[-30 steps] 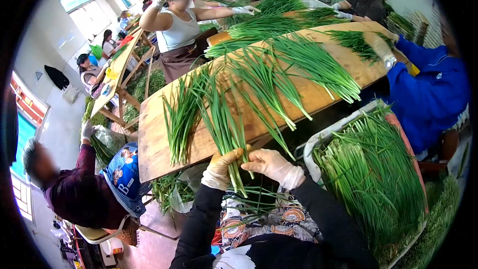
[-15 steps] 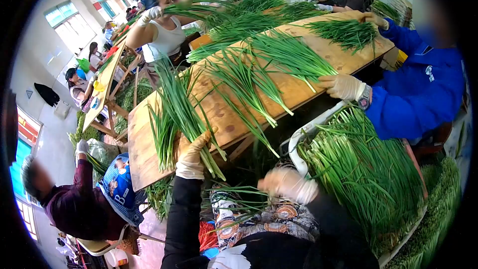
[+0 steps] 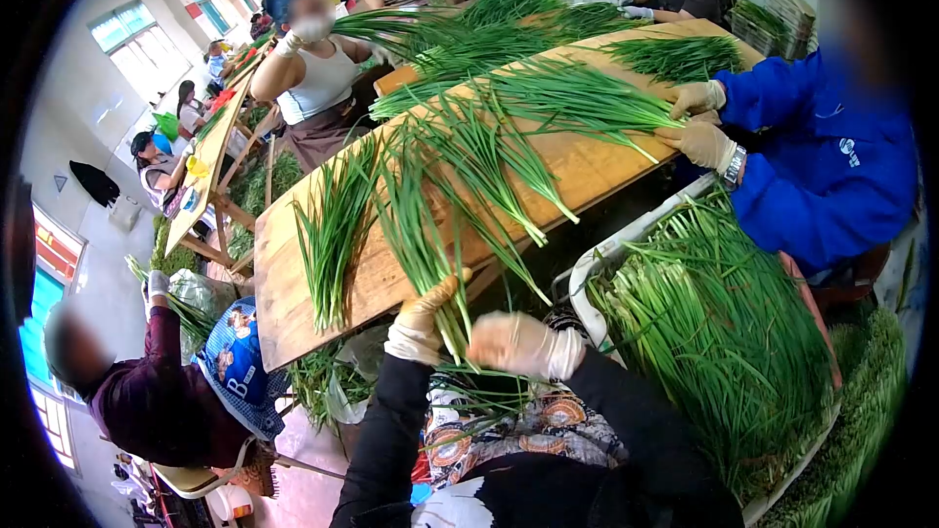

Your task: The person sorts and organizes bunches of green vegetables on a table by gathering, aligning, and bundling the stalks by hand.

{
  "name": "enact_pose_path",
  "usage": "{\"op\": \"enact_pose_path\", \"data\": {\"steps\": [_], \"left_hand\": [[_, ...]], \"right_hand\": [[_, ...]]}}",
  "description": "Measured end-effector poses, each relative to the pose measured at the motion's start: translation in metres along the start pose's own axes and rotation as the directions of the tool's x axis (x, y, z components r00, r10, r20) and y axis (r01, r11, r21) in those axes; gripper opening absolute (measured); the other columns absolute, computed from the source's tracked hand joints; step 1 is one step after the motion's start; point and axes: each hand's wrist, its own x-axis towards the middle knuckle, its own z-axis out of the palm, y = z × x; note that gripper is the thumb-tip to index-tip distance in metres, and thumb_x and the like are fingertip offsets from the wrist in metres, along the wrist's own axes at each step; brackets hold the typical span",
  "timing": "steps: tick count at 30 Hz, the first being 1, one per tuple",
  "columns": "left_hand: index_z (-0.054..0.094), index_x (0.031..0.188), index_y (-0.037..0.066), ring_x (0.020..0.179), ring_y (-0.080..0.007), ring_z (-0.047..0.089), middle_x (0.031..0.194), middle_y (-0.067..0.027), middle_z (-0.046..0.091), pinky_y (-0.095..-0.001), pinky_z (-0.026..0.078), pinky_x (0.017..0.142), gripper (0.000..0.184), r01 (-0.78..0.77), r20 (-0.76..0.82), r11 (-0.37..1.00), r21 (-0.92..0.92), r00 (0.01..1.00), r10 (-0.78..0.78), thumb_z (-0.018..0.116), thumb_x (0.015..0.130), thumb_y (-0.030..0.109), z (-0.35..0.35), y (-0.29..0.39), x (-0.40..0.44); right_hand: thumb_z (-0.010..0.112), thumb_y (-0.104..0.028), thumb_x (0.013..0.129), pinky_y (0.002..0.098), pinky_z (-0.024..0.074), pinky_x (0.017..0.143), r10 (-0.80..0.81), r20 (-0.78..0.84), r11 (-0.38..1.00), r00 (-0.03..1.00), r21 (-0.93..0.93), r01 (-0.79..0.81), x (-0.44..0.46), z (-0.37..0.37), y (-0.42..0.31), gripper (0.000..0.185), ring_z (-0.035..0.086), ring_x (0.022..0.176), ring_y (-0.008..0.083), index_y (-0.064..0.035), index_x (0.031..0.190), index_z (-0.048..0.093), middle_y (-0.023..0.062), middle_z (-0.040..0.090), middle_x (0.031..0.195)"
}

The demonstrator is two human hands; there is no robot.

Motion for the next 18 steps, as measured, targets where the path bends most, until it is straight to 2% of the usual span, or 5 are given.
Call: {"op": "enact_pose_path", "data": {"steps": [5,8,10,14,18], "left_hand": [[0.059,0.097,0.005,0.073,-0.0136,0.054,0.087,-0.0023,0.061,-0.0274,0.044,0.063,0.025,0.058,-0.118,0.996,-0.065,0.991,-0.065,0.062,0.077,0.019,-0.019,0.026,0.003],[0.053,0.103,0.0,0.078,-0.0184,0.058,0.09,-0.0092,0.06,-0.0281,0.05,0.067,0.029,0.1,-0.091,0.98,-0.172,0.989,-0.117,0.06,0.077,0.011,-0.019,0.021,-0.004],[0.048,0.108,0.001,0.083,-0.0206,0.057,0.099,-0.0124,0.057,-0.0285,0.051,0.068,0.033,0.014,-0.041,0.985,-0.172,0.999,-0.021,0.058,0.078,0.01,-0.017,0.002,-0.002],[0.05,0.105,0.003,0.059,-0.0103,0.052,0.078,-0.0053,0.057,-0.0207,0.047,0.051,0.037,0.211,0.019,0.929,-0.303,0.976,-0.216,0.065,0.074,0.016,-0.029,-0.03,0.003],[0.054,0.101,0.002,0.048,-0.0058,0.041,0.065,0.0024,0.047,-0.0179,0.037,0.044,0.035,0.1,-0.057,0.959,-0.266,0.991,-0.119,0.064,0.076,0.025,-0.019,-0.029,-0.012]], "right_hand": [[0.056,-0.021,0.079,0.0304,0.0456,0.06,0.223,0.902,0.937,0.37,-0.093,-0.338,-0.049,-0.008,-0.034,0.02,0.057,0.068,0.0165,-0.0079,0.093,0.057,0.0054,0.06,0.079],[0.058,-0.032,0.076,0.0288,0.0448,0.056,-0.001,0.479,0.913,0.878,-0.358,0.196,-0.029,-0.066,-0.036,0.022,0.057,0.062,0.0161,-0.0111,0.084,0.062,0.0033,0.061,0.077],[0.056,-0.04,0.075,0.0303,0.0441,0.057,0.757,0.154,0.648,0.636,-0.049,-0.76,-0.022,-0.084,-0.024,0.029,0.056,0.064,0.0203,-0.012,0.077,0.063,0.0046,0.059,0.072],[0.054,-0.046,0.075,0.0347,0.0432,0.062,0.621,-0.048,0.629,0.783,-0.565,-0.534,-0.001,-0.066,0.025,0.042,0.057,0.07,0.0287,-0.0034,0.074,0.059,0.0121,0.06,0.076],[0.058,-0.028,0.079,0.0218,0.0408,0.049,0.73,0.245,0.616,0.638,0.168,-0.769,0.013,-0.049,0.032,0.028,0.052,0.052,0.0082,-0.0031,0.068,0.059,0.0033,0.059,0.062]]}}
